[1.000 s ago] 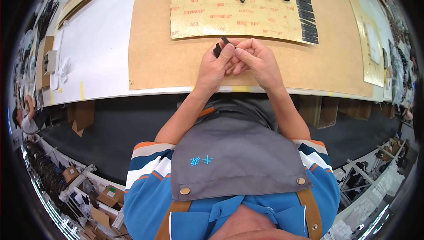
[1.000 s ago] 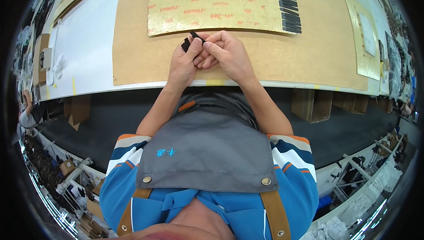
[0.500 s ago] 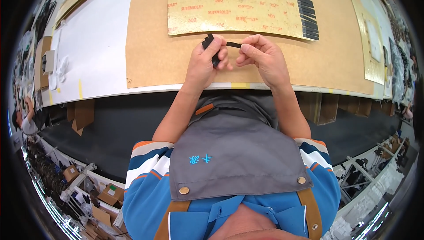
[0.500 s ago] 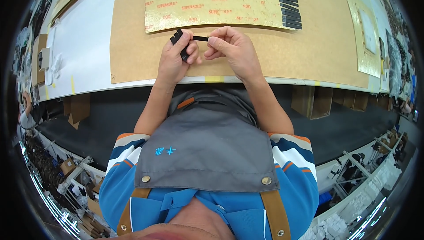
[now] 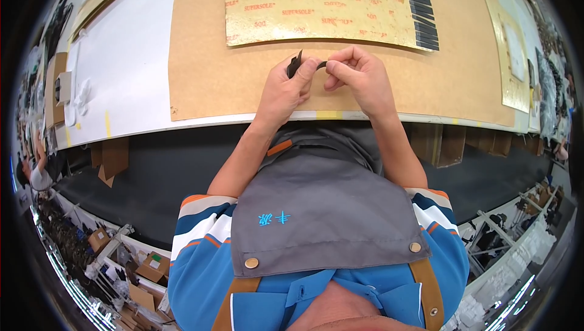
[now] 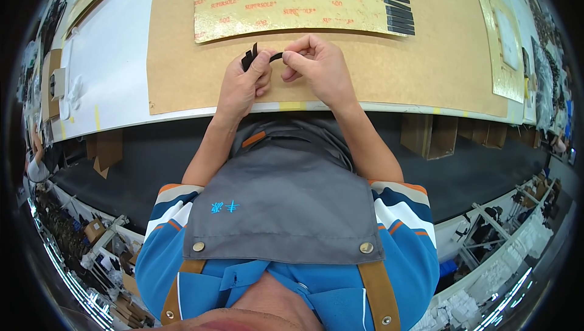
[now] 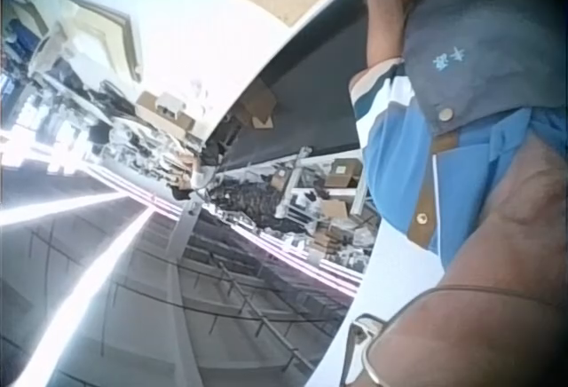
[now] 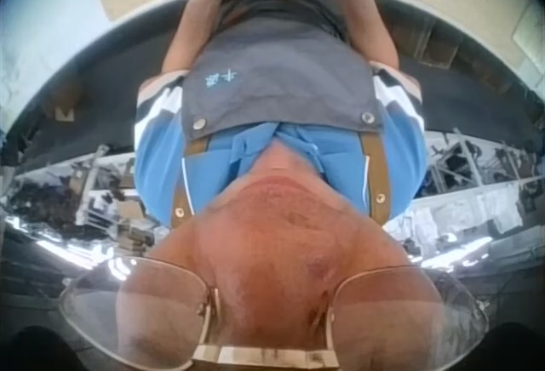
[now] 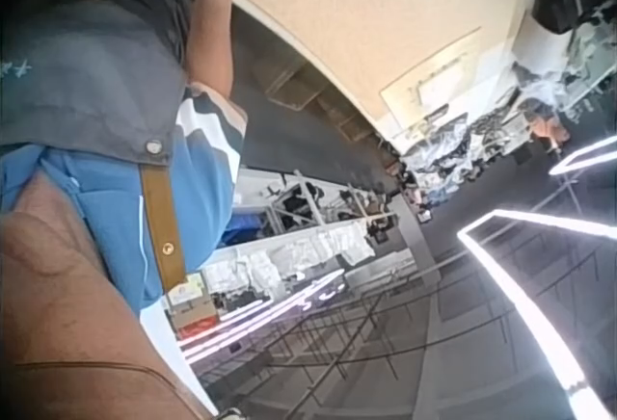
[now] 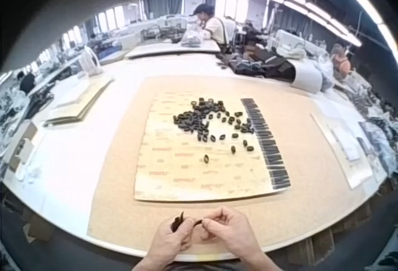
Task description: The recorder is manually assembling small black rubber or leather components by fitting them together or onto a template.
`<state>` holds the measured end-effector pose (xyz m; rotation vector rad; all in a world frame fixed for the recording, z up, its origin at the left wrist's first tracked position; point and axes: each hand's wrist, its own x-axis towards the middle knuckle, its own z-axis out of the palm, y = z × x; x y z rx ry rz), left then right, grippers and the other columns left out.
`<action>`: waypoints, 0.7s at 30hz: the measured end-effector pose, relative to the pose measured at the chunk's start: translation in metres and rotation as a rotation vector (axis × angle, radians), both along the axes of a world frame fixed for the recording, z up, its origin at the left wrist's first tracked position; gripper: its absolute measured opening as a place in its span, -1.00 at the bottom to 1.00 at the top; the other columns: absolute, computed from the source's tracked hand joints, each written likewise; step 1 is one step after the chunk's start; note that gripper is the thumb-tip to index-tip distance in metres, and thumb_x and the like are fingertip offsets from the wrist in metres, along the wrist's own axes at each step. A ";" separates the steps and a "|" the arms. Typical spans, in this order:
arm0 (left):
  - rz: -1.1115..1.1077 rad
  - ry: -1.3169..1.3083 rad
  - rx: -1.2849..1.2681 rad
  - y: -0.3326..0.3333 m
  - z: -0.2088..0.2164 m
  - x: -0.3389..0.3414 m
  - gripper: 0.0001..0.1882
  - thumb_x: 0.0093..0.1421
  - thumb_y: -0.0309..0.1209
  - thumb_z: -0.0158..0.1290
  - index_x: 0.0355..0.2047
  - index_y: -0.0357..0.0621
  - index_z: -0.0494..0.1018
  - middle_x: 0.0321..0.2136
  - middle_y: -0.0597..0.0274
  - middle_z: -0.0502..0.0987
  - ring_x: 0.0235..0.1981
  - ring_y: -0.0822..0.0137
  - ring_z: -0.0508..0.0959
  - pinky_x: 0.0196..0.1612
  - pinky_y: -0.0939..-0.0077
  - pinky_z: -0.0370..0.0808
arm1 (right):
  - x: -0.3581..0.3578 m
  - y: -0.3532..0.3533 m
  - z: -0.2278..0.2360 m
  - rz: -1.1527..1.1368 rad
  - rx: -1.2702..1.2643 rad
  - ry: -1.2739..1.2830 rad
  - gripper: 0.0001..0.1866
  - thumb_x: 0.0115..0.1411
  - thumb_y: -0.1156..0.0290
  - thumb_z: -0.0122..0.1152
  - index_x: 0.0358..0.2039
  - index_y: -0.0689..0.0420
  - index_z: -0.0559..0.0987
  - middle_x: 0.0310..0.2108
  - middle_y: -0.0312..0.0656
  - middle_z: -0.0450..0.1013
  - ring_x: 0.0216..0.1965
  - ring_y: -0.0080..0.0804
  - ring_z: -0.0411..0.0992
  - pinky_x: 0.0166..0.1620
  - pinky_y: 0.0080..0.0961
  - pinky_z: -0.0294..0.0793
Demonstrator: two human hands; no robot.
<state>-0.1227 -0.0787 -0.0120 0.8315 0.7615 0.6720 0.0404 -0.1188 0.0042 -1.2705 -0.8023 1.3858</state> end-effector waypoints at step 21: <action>-0.085 0.081 -0.021 0.002 0.003 -0.001 -0.78 0.17 -0.28 0.11 -0.42 -0.20 0.43 -0.75 0.54 0.19 -0.76 0.69 0.10 -0.71 0.71 0.01 | 0.017 0.001 -0.002 0.224 -0.021 0.063 -0.87 0.09 0.50 0.20 -0.39 0.29 0.49 -0.51 -0.25 0.45 -0.56 -0.61 0.44 -0.42 -0.67 0.49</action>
